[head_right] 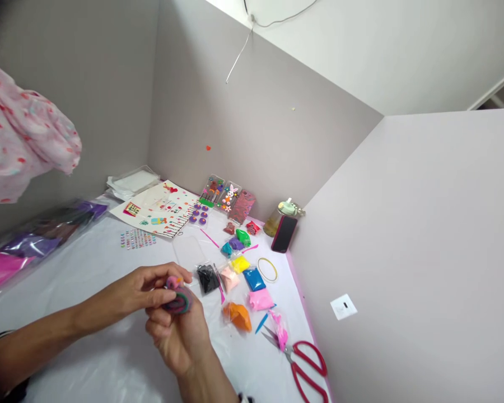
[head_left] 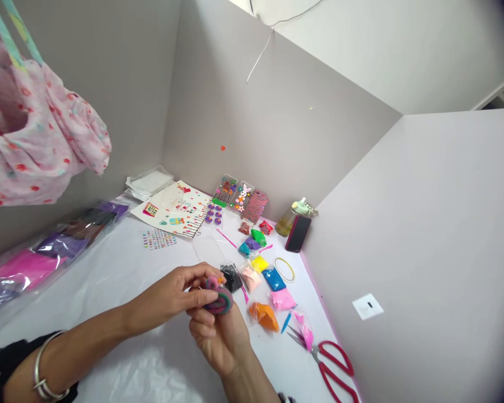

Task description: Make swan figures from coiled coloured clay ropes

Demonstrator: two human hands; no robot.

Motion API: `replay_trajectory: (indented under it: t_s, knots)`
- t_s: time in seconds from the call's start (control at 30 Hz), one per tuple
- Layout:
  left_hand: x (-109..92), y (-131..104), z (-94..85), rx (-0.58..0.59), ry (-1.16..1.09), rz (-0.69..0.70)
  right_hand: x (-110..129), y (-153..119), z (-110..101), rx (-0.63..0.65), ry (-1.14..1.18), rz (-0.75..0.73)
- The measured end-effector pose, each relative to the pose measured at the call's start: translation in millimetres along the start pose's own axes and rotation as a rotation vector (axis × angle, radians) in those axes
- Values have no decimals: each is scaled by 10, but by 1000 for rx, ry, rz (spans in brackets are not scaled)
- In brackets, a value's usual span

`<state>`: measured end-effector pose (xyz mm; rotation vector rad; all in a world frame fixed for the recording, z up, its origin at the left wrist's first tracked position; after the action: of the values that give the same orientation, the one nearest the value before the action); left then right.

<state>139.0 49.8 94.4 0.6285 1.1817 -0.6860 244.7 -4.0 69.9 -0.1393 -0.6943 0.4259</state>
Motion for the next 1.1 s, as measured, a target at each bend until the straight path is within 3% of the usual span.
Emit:
replay_trajectory:
  t_s: [0.2,0.33,0.5,0.57,0.67,0.93,1.1]
  knots:
    - [160,127,-90,-118,-56,-87,-12,73,-135,-224,-160,-76]
    - [92,134,-158,-123,-3,-14,76,48,-233,-377,-330,-304]
    - [30,103,-232,-101,62,16,397,-161,-203,-610,-1150,-783]
    - [37,89,-245,-78,56,-15,504,-241,-161,-628,-1451,-995]
    - [56,67,-238,-31,52,-77,572,-303,-132,-568,-1714,-1215]
    - [57,66,-212,63,49,-140,568,-341,-66,-454,-1800,-1289]
    - [62,65,-205,90,27,-170,573,-342,-81,-448,-1800,-1169]
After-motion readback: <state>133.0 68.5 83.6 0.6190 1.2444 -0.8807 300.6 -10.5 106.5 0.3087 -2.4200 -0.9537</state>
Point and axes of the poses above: each hand's wrist, its own y-axis towards the middle knuckle, its own z-axis out of the palm, x = y × z, the point moved 3 cm from there along y, towards the middle knuckle, and after that the axes turned 14 degrees about -y, right-handed, at the moved point
